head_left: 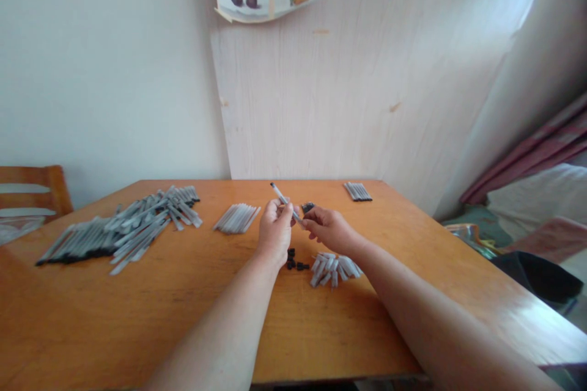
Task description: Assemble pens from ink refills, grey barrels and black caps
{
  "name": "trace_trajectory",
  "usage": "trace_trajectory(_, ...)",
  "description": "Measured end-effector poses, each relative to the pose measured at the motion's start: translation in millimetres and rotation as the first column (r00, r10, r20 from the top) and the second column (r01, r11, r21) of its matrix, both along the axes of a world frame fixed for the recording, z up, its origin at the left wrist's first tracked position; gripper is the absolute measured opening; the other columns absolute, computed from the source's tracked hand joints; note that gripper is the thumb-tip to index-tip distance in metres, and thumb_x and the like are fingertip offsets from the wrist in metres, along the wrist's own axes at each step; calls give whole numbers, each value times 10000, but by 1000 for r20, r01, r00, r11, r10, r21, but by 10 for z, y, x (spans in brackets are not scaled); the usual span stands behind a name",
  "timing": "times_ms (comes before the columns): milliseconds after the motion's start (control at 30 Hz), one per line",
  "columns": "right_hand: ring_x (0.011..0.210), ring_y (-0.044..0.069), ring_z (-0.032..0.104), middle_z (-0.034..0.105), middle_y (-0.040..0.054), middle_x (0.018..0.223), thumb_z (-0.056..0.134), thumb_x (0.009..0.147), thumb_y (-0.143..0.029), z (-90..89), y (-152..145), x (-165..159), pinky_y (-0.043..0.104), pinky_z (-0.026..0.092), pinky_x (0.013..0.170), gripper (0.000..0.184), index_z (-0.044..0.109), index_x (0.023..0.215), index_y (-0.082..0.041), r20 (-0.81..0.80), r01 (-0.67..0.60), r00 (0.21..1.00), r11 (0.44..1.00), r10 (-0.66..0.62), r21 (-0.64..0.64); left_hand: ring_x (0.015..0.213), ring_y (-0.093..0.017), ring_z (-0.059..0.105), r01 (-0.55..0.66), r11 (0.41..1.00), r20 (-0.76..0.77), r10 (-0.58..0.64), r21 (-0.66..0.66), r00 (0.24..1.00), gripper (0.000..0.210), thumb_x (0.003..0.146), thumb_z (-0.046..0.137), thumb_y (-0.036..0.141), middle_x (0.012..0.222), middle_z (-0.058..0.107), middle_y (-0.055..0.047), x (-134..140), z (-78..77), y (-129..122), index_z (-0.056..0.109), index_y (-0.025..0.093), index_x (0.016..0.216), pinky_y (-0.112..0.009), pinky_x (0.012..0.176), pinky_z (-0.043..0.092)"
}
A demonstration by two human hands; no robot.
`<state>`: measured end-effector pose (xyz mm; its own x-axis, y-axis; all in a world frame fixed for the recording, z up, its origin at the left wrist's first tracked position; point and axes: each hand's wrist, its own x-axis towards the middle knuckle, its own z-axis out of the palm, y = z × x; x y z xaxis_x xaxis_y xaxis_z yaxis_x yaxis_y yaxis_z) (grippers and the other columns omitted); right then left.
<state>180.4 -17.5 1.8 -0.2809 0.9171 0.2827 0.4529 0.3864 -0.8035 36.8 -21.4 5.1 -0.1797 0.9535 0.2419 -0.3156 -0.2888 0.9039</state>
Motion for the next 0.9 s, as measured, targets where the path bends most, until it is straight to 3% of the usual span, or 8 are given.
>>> trace_trajectory(100,582,109,596,605,4,642,514,841,-331,25,26,52,194,423,507,179,593,818,-172,24,59,998,998,-59,38,743,-132,597,-46,997,-130,53,56,990,222,778,619,322,786,641,-12,-12,-31,25,601,210,968,-233,682,453)
trace_trajectory(200,560,103,571,610,11,637,502,837,-327,65,65,105,196,420,506,189,590,784,-168,-56,133,990,990,-130,55,730,-138,576,-62,989,-318,103,135,942,166,785,611,289,785,648,-12,-36,-83,59,655,221,929,-227,690,417)
trace_trajectory(367,509,88,534,637,31,712,488,830,-366,144,94,170,199,428,471,227,585,847,-161,-329,184,924,981,-196,-67,800,-196,572,-36,972,-570,166,231,805,124,760,637,242,844,671,-54,-91,-159,95,710,255,859,-280,772,381)
trace_trajectory(467,497,83,521,638,32,699,484,832,-358,167,90,195,195,426,462,224,588,836,-159,-371,158,911,983,-183,-98,825,-228,559,-74,963,-635,227,259,738,111,733,666,234,816,661,-65,-111,-162,79,720,278,820,-310,813,358)
trace_trajectory(667,511,81,523,619,24,672,509,826,-326,141,96,225,181,395,446,189,580,794,-154,-226,198,952,978,-207,-62,891,-263,537,-105,934,-796,347,342,496,162,777,616,264,867,653,-89,-125,-137,34,719,296,898,-380,867,315)
trace_trajectory(800,489,80,492,574,0,563,527,823,-337,138,97,262,176,351,439,216,615,777,-145,-25,228,973,974,-228,0,961,-257,518,-89,934,-890,358,347,283,228,831,545,283,941,648,-76,-127,-111,-5,694,317,1000,-395,874,305)
trace_trajectory(900,495,87,508,588,4,566,547,802,-305,139,94,298,181,345,439,189,642,778,-144,57,202,978,979,-200,-27,998,-251,503,-99,931,-918,363,351,158,248,856,505,288,981,643,-61,-123,-85,-36,679,332,1026,-410,889,302)
